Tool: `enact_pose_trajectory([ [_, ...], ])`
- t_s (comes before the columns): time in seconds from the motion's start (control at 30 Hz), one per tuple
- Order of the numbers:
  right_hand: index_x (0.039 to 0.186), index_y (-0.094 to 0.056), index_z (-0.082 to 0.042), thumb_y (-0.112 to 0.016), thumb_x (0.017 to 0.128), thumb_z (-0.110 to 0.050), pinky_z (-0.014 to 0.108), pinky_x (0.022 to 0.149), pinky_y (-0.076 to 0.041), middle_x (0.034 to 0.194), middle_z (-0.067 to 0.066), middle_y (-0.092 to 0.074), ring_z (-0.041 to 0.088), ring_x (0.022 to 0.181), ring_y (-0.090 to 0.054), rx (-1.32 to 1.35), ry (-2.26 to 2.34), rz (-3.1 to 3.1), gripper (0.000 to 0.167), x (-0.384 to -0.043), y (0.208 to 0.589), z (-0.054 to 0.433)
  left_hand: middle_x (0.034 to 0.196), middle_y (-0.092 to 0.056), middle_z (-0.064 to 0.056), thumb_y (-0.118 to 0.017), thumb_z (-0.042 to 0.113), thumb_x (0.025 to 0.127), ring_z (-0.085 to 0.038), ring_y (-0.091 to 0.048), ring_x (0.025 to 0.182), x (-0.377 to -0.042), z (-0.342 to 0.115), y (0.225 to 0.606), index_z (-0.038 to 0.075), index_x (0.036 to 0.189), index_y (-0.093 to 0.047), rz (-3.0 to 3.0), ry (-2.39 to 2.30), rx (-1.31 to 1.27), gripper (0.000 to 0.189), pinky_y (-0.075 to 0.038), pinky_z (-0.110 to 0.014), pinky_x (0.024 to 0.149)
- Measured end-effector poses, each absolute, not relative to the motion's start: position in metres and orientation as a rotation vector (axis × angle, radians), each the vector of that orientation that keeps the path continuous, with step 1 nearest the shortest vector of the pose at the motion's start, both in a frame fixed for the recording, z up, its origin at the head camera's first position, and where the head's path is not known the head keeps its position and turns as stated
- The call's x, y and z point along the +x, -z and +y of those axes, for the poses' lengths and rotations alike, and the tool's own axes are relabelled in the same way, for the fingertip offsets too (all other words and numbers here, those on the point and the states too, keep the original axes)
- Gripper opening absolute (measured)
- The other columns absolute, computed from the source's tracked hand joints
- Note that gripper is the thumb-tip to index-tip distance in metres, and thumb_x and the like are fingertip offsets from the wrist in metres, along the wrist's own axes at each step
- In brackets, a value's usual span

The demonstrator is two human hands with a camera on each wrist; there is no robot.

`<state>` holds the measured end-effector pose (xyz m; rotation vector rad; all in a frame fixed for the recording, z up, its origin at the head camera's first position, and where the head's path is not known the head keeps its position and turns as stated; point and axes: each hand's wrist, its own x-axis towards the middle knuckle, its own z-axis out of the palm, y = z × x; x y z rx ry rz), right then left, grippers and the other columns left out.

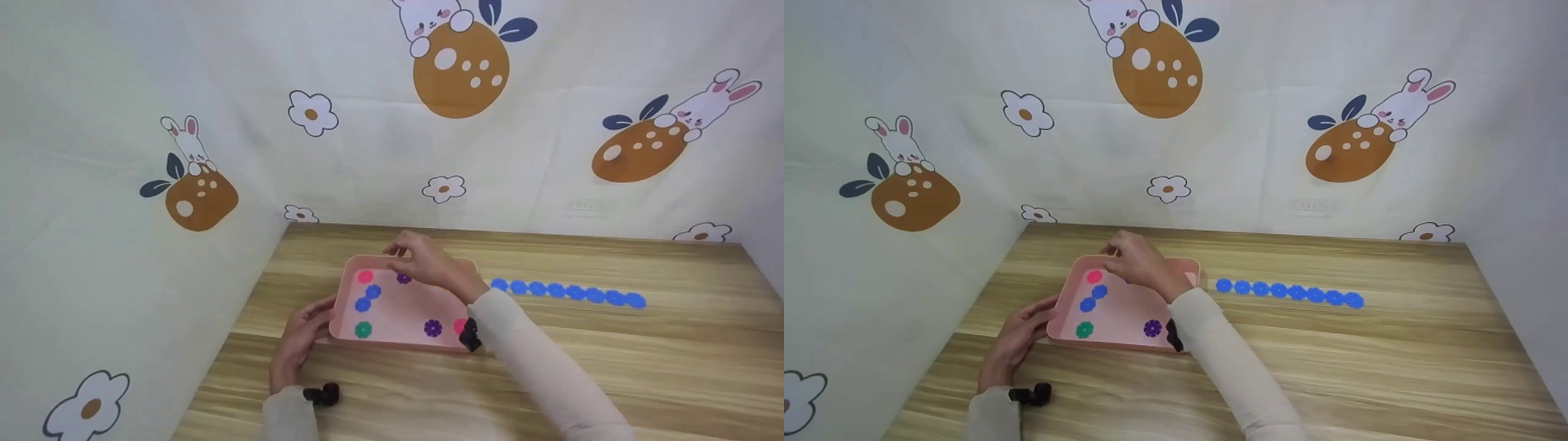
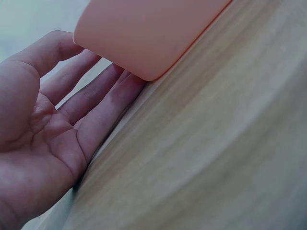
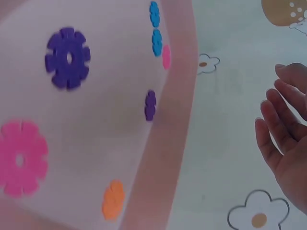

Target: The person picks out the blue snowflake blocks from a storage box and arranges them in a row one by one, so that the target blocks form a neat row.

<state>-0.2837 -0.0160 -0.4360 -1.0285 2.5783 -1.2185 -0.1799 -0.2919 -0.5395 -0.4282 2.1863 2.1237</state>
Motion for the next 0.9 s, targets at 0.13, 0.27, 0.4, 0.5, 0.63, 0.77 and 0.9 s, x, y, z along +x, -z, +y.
enact_pose_trajectory([
  [0.13,0.122,-0.069,-0.008,-0.071,0.094,-0.027,0.033,0.088,-0.059,0.117,0.007,-0.065,0.021,0.108,-0.062,-0.988,1.174,2.553,0.034,-0.285,0.448,-0.032,0.137,-0.063,-0.017,-0.069,0.015,0.094,-0.019,-0.069,0.109,-0.181,-0.292,0.542,0.006,0.136,-0.062,2.185,-2.152,-0.405,0.043,-0.06,-0.029,0.086],
  [0.27,0.127,-0.066,-0.006,-0.072,0.093,-0.03,0.033,0.091,-0.058,0.119,0.01,-0.063,0.02,0.108,-0.06,-0.924,1.199,2.493,0.042,-0.288,0.46,-0.043,0.136,-0.064,-0.018,-0.069,0.016,0.094,-0.02,-0.07,0.108,-0.181,-0.292,0.542,0.005,0.136,-0.061,2.19,-2.156,-0.388,0.044,-0.06,-0.03,0.086],
  [0.4,0.129,-0.064,-0.007,-0.072,0.093,-0.03,0.033,0.093,-0.057,0.119,0.01,-0.062,0.02,0.107,-0.058,-0.842,1.23,2.438,0.044,-0.288,0.469,-0.055,0.138,-0.063,-0.016,-0.069,0.019,0.094,-0.022,-0.069,0.112,-0.179,-0.294,0.542,0.008,0.136,-0.062,2.198,-2.13,-0.4,0.044,-0.06,-0.032,0.09],
  [0.5,0.128,-0.065,-0.008,-0.072,0.093,-0.03,0.031,0.091,-0.057,0.118,0.009,-0.064,0.02,0.103,-0.058,-0.798,1.205,2.439,0.042,-0.285,0.472,-0.064,0.138,-0.063,-0.014,-0.07,0.022,0.094,-0.022,-0.069,0.113,-0.178,-0.294,0.543,0.011,0.136,-0.062,2.2,-2.114,-0.416,0.044,-0.059,-0.033,0.092],
  [0.63,0.126,-0.067,-0.008,-0.073,0.093,-0.028,0.029,0.086,-0.058,0.115,0.008,-0.066,0.019,0.098,-0.06,-0.723,1.208,2.44,0.039,-0.281,0.476,-0.074,0.139,-0.063,-0.013,-0.07,0.026,0.094,-0.022,-0.067,0.116,-0.177,-0.294,0.541,0.013,0.136,-0.062,2.213,-2.09,-0.417,0.045,-0.059,-0.033,0.094],
  [0.77,0.122,-0.068,-0.008,-0.073,0.092,-0.024,0.029,0.084,-0.059,0.104,0.003,-0.068,0.018,0.091,-0.063,-0.556,1.32,2.387,0.034,-0.275,0.483,-0.08,0.14,-0.062,-0.013,-0.07,0.027,0.094,-0.023,-0.067,0.117,-0.176,-0.293,0.54,0.014,0.137,-0.061,2.219,-2.08,-0.414,0.045,-0.058,-0.033,0.095],
  [0.9,0.119,-0.069,-0.007,-0.074,0.092,-0.021,0.028,0.083,-0.057,0.099,0.002,-0.068,0.018,0.09,-0.063,-0.412,1.412,2.352,0.031,-0.27,0.489,-0.084,0.14,-0.062,-0.012,-0.07,0.027,0.094,-0.023,-0.067,0.117,-0.177,-0.292,0.54,0.014,0.137,-0.061,2.215,-2.087,-0.412,0.046,-0.058,-0.032,0.095],
])
